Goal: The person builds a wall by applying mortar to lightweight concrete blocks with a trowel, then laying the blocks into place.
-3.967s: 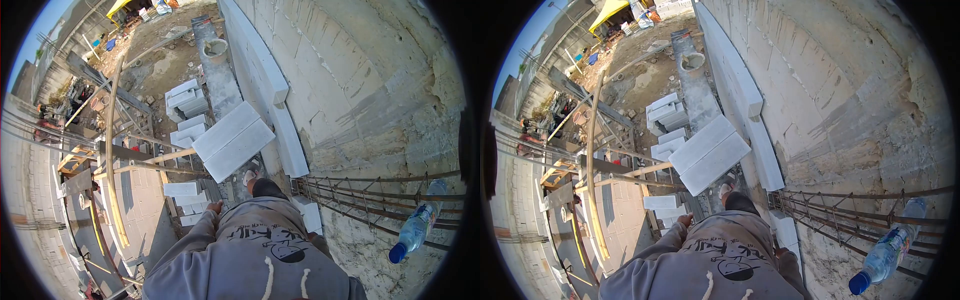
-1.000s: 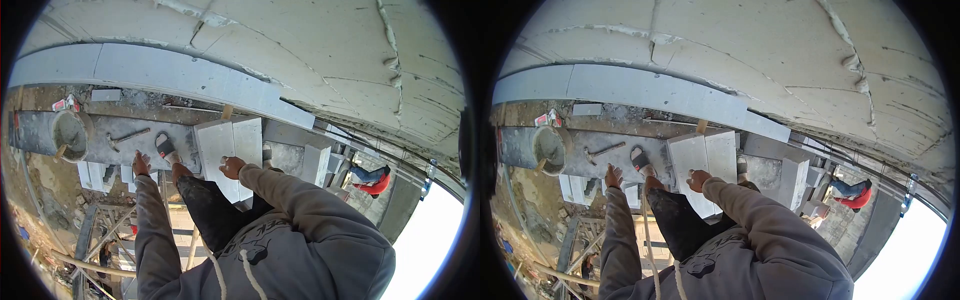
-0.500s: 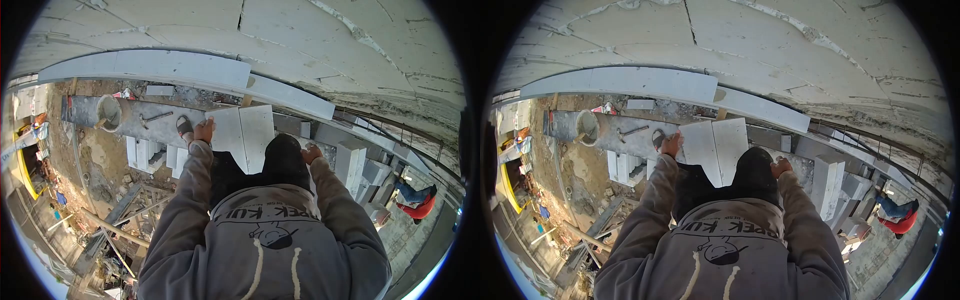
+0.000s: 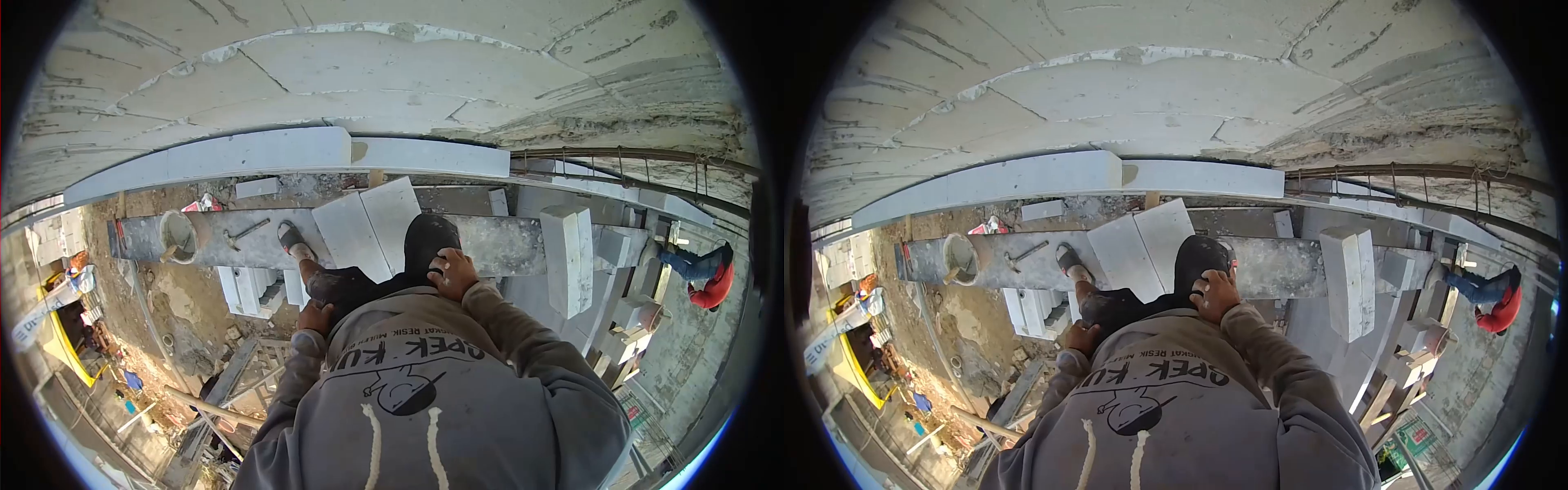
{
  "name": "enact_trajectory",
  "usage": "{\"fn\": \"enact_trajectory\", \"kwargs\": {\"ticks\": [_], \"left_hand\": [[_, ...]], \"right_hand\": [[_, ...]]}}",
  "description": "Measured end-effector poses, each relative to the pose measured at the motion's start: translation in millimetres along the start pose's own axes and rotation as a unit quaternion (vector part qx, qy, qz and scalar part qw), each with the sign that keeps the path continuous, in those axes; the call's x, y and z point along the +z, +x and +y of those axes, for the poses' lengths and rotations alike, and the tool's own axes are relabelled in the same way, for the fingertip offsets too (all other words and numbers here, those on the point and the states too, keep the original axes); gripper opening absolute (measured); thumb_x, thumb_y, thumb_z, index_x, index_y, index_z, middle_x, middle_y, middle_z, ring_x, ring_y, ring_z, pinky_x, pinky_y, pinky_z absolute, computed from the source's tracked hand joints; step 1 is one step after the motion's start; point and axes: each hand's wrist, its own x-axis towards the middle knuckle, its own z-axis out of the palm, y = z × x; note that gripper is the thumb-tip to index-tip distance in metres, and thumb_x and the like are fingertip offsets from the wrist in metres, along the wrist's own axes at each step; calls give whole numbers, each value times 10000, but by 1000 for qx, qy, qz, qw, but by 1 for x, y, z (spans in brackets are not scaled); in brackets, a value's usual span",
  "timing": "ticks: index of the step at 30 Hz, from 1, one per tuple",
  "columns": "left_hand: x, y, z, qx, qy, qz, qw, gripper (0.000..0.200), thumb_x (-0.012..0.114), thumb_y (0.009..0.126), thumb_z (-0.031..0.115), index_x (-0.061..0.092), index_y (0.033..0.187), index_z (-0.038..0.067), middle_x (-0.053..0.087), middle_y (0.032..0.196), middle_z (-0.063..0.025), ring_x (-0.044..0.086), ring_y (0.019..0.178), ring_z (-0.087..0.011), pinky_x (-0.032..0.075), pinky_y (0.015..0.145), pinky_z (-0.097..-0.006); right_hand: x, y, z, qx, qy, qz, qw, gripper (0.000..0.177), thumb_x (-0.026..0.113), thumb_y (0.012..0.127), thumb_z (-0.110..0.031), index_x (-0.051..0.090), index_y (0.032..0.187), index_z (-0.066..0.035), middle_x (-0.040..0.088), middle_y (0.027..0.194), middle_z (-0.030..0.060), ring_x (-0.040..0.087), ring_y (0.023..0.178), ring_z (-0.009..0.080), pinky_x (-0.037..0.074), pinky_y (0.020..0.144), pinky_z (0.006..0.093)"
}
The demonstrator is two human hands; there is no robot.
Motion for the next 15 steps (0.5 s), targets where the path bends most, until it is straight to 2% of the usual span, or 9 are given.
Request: {"fn": "enact_trajectory", "kwargs": {"ticks": [2,4,5,7,8,10,11,14,15], "left_hand": [[-7,3,0,15,57,-6,998,364,619,713,365,611,873,38,618,829,-226,590,857,-365,450,771,-414],[-14,12,-16,131,45,-33,990,300,616,741,317,596,875,49,621,765,-187,618,734,-307,485,664,-405],[-28,16,-19,132,58,-34,989,300,616,741,317,596,875,49,621,765,-187,618,734,-307,485,664,-405],[-53,20,-24,39,-24,-231,972,245,644,737,264,587,839,48,605,761,-136,599,673,-223,495,642,-348],[-69,18,-19,37,-21,-234,971,245,644,737,264,587,839,48,605,761,-136,599,673,-223,495,642,-348],[-102,17,-7,-40,-48,-363,930,200,653,753,221,570,791,42,552,668,-77,548,582,-147,494,545,-298],[-110,19,-7,5,-52,-372,927,179,633,781,201,556,752,43,532,638,-59,538,544,-147,483,491,-288],[-124,22,-3,75,-11,-345,936,192,633,783,205,544,734,42,529,620,-48,528,517,-148,473,476,-292],[-116,34,-20,83,-47,-329,940,191,637,781,205,541,726,50,519,590,-24,517,492,-137,455,461,-284]], "right_hand": [[5,-3,-9,2,14,15,1000,153,618,726,-225,633,810,-99,505,946,78,465,975,256,346,859,412],[-4,-12,-22,9,25,30,999,127,614,723,-207,628,789,-100,518,886,75,482,932,267,368,821,405],[-5,-15,-25,14,37,33,999,127,614,723,-207,628,789,-100,518,886,75,482,932,267,368,821,405],[-8,-26,-31,24,71,64,995,139,612,721,-214,619,778,-87,525,831,84,502,879,275,398,772,405],[-11,-31,-37,27,74,62,995,139,612,721,-214,619,778,-87,525,831,84,502,879,275,398,772,405],[-19,-37,-52,47,129,15,990,176,604,731,-246,612,775,-76,532,809,95,518,858,274,417,748,398],[-22,-42,-60,44,128,16,991,176,604,731,-246,612,775,-76,532,809,95,518,858,274,417,748,398],[-24,-46,-76,22,96,-17,995,187,593,741,-250,609,778,-67,544,817,107,526,878,272,421,759,391],[-26,-37,-78,34,107,-26,993,192,581,746,-254,609,789,-69,554,824,114,529,882,280,421,766,394]]}}
